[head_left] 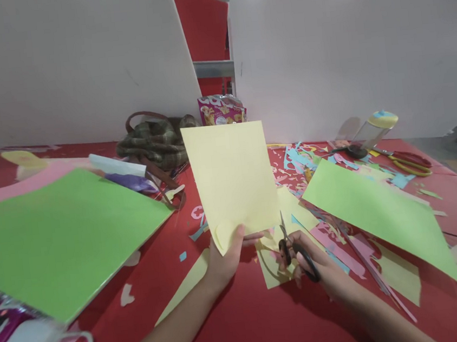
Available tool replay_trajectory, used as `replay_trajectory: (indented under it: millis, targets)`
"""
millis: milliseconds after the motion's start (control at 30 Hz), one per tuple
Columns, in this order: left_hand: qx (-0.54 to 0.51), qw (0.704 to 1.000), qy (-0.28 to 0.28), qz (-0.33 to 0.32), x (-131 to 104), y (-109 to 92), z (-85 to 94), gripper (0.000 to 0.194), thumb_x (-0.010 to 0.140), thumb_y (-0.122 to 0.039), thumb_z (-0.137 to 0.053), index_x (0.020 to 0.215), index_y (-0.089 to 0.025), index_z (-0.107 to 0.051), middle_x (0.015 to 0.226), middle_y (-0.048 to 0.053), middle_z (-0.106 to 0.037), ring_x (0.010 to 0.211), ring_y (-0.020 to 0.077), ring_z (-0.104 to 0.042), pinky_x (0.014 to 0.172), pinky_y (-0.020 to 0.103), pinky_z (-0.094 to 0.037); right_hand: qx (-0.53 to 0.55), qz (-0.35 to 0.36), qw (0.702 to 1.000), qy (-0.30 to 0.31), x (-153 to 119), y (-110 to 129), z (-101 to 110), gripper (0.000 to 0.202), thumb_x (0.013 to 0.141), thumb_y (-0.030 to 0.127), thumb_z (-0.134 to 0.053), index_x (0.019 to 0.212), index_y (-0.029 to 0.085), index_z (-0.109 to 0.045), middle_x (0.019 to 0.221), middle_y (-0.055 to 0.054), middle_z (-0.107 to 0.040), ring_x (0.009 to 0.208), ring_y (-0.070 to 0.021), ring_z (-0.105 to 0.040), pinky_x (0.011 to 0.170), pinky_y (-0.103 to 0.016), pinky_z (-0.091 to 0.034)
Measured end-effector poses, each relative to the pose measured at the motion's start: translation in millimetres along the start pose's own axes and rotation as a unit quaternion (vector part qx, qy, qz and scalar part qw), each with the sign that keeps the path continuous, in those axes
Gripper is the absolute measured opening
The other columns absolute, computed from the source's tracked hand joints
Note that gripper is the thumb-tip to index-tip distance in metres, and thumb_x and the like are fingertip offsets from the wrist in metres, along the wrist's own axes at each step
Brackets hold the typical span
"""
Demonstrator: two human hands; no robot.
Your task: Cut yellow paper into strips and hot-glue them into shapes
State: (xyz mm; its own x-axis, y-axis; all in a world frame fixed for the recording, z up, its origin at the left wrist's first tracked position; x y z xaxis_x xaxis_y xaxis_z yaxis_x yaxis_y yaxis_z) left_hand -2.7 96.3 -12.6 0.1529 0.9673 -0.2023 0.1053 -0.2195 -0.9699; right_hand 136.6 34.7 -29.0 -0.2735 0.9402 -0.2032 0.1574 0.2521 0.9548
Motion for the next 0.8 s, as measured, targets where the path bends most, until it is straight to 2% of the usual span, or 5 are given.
replay_trajectory:
  millis: [300,367,467,600,800]
  targets:
    - [0.015,1.000,-0.009,0.005,-0.3,-1.7,-0.1,0.021,0.072,-0.034,-0.049,0.082,-0.016,-0.051,0.068,0.004,-0.069,0.059,0.0182,-0.064,0.065,0.031,-0.050,0.024,0.008,1.000,-0.008,-0.5,-0.5,1.7,0.023,0.075,0.041,-0.047,0.085,0.023,-0.037,0.077,0.000,-0.047,0.045,-0.0058,-0.043,0.048,-0.024,-0.040]
    - [0.016,1.000,-0.009,0.008,-0.1,-1.6,-0.4,0.019,0.072,-0.033,-0.049,0.081,-0.016,-0.051,0.065,0.004,-0.068,0.059,0.0185,-0.064,0.065,0.031,-0.050,0.025,0.006,1.000,-0.016,-0.5,0.0,2.4,0.022,0.075,0.041,-0.047,0.084,0.023,-0.037,0.076,0.000,-0.047,0.051,-0.0081,-0.046,0.049,-0.024,-0.040]
    - [0.013,1.000,-0.005,0.009,0.3,-1.4,-0.6,0.022,0.072,-0.033,-0.049,0.086,-0.016,-0.049,0.066,0.003,-0.068,0.061,0.0185,-0.064,0.066,0.031,-0.050,0.022,0.006,0.999,-0.024,-0.3,1.0,2.8,0.021,0.076,0.040,-0.047,0.081,0.023,-0.037,0.073,0.000,-0.048,0.056,-0.0099,-0.047,0.049,-0.023,-0.040]
    - [0.018,1.000,-0.007,0.010,0.9,-0.5,0.9,0.027,0.072,-0.034,-0.049,0.090,-0.013,-0.047,0.067,0.005,-0.068,0.061,0.0192,-0.064,0.066,0.032,-0.051,0.021,0.004,0.999,-0.027,0.2,0.7,2.6,0.021,0.076,0.040,-0.048,0.081,0.023,-0.036,0.067,0.002,-0.049,0.045,-0.0069,-0.041,0.049,-0.024,-0.038]
    - [0.012,1.000,-0.001,0.000,0.3,0.1,0.1,0.030,0.074,-0.033,-0.048,0.094,-0.012,-0.047,0.069,0.006,-0.068,0.066,0.0198,-0.064,0.068,0.032,-0.050,0.023,0.011,0.999,-0.035,1.1,0.9,2.2,0.022,0.075,0.040,-0.049,0.083,0.024,-0.036,0.062,0.003,-0.051,0.043,-0.0073,-0.039,0.048,-0.025,-0.036]
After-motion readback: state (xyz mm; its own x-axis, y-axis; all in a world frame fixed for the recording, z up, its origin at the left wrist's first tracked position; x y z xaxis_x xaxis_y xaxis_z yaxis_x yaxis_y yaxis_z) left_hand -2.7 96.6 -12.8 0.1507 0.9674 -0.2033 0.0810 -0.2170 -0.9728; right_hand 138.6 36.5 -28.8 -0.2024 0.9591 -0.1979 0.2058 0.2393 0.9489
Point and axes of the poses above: each hand's wrist, its own x-axis towards the middle knuckle, its own z-axis out of the back of the hand, y = z × x, the point moved 8 cm from there along x, towards the middle knuckle
